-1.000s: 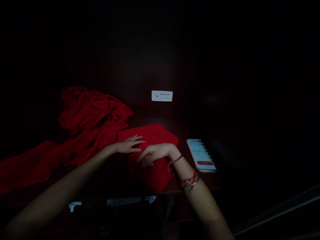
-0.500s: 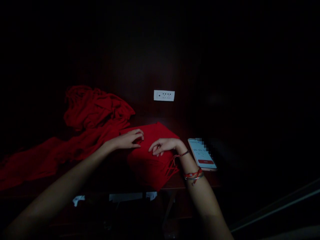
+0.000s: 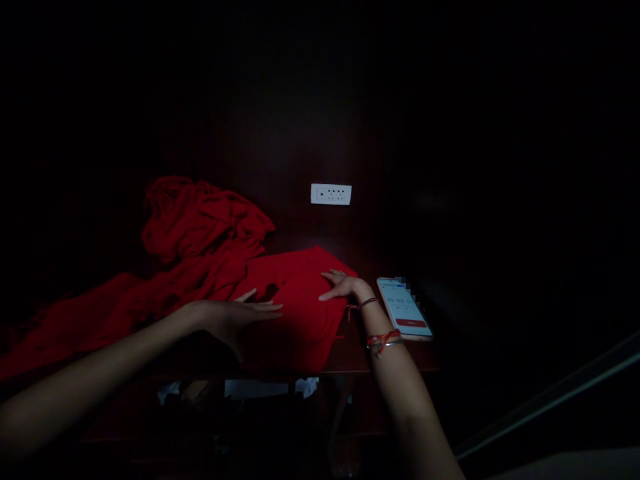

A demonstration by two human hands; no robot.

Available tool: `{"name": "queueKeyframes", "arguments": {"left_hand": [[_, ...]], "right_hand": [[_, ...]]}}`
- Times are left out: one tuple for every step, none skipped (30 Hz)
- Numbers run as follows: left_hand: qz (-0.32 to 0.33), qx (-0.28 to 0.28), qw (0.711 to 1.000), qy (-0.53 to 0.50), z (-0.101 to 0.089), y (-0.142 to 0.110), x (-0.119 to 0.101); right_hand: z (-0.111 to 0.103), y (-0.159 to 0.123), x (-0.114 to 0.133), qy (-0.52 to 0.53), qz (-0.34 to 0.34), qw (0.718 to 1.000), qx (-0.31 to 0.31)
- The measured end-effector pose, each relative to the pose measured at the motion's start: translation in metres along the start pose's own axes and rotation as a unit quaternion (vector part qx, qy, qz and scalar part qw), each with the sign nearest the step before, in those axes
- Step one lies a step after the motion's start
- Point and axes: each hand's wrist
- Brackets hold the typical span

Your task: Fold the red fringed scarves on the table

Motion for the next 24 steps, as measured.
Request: {"name": "queueKeyframes", "arguments": {"left_hand": [[-0.004, 0.005, 1.000, 0.000, 0.000, -0.003, -0.002], [-0.010, 0.010, 1.000, 0.001, -0.001, -0.005, -0.004], [-0.016, 0.017, 1.000, 0.002, -0.003, -0.007, -0.006], [-0.019, 0.025, 1.000, 0.001, -0.005, -0.009, -0.008], [-0.015, 0.031, 0.999, -0.002, -0.008, -0.010, -0.010], [-0.003, 0.038, 0.999, -0.010, -0.011, -0.011, -0.012], [0.016, 0.043, 0.999, -0.023, -0.014, -0.010, -0.014], [0.036, 0.049, 0.997, -0.042, -0.017, -0.009, -0.016], [0.053, 0.055, 0.995, -0.067, -0.020, -0.005, -0.017], [0.066, 0.061, 0.991, -0.096, -0.021, 0.000, -0.019], [0.073, 0.061, 0.988, -0.125, -0.020, 0.006, -0.019], [0.077, 0.050, 0.985, -0.147, -0.018, 0.013, -0.018], [0.081, 0.023, 0.984, -0.158, -0.015, 0.021, -0.017], [0.085, -0.018, 0.984, -0.154, -0.010, 0.029, -0.014], [0.088, -0.065, 0.984, -0.137, -0.004, 0.036, -0.010], [0.087, -0.108, 0.984, -0.112, 0.003, 0.043, -0.005], [0.083, -0.138, 0.984, -0.081, 0.010, 0.048, -0.001], [0.079, -0.151, 0.984, -0.051, 0.015, 0.052, 0.004], [0.078, -0.148, 0.986, -0.025, 0.020, 0.054, 0.007], [0.080, -0.133, 0.988, -0.003, 0.024, 0.054, 0.010], [0.083, -0.116, 0.990, 0.015, 0.026, 0.053, 0.011], [0.086, -0.098, 0.991, 0.030, 0.027, 0.050, 0.011], [0.090, -0.081, 0.992, 0.042, 0.027, 0.046, 0.010], [0.092, -0.066, 0.992, 0.050, 0.026, 0.041, 0.007]], "right_hand": [[0.000, 0.000, -0.001, 0.003, -0.001, 1.000, -0.004], [0.000, 0.001, -0.001, 0.006, -0.002, 1.000, -0.009], [0.001, 0.001, -0.002, 0.008, -0.004, 1.000, -0.013], [0.001, 0.001, -0.002, 0.010, -0.006, 1.000, -0.016], [0.002, 0.002, -0.002, 0.011, -0.007, 1.000, -0.018], [0.002, 0.002, -0.003, 0.011, -0.007, 1.000, -0.020], [0.003, 0.003, -0.003, 0.010, -0.008, 1.000, -0.021], [0.003, 0.003, -0.003, 0.008, -0.009, 1.000, -0.022], [0.004, 0.004, -0.003, 0.007, -0.010, 1.000, -0.024], [0.004, 0.005, -0.003, 0.005, -0.013, 1.000, -0.026], [0.004, 0.005, -0.004, 0.004, -0.016, 0.999, -0.029], [0.005, 0.006, -0.004, 0.003, -0.018, 0.999, -0.032], [0.005, 0.007, -0.004, 0.002, -0.021, 0.999, -0.036], [0.006, 0.007, -0.004, 0.001, -0.023, 0.999, -0.038], [0.007, 0.008, -0.005, -0.001, -0.025, 0.999, -0.040], [0.007, 0.009, -0.006, -0.001, -0.025, 0.999, -0.042], [0.008, 0.010, -0.007, 0.000, -0.026, 0.999, -0.044], [0.009, 0.011, -0.008, 0.002, -0.027, 0.999, -0.047], [0.010, 0.012, -0.009, 0.005, -0.030, 0.998, -0.049], [0.010, 0.013, -0.011, 0.009, -0.034, 0.998, -0.051], [0.011, 0.014, -0.012, 0.012, -0.039, 0.998, -0.052], [0.012, 0.015, -0.013, 0.015, -0.047, 0.997, -0.052], [0.012, 0.015, -0.012, 0.017, -0.054, 0.997, -0.051], [0.012, 0.014, -0.011, 0.017, -0.061, 0.997, -0.049]]}}
Point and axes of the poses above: each hand's wrist, its own y-axis towards the middle knuckle, its own z-axis out of the palm, x = y × z, and after that the axes turned 12 degrees about -x, right-handed
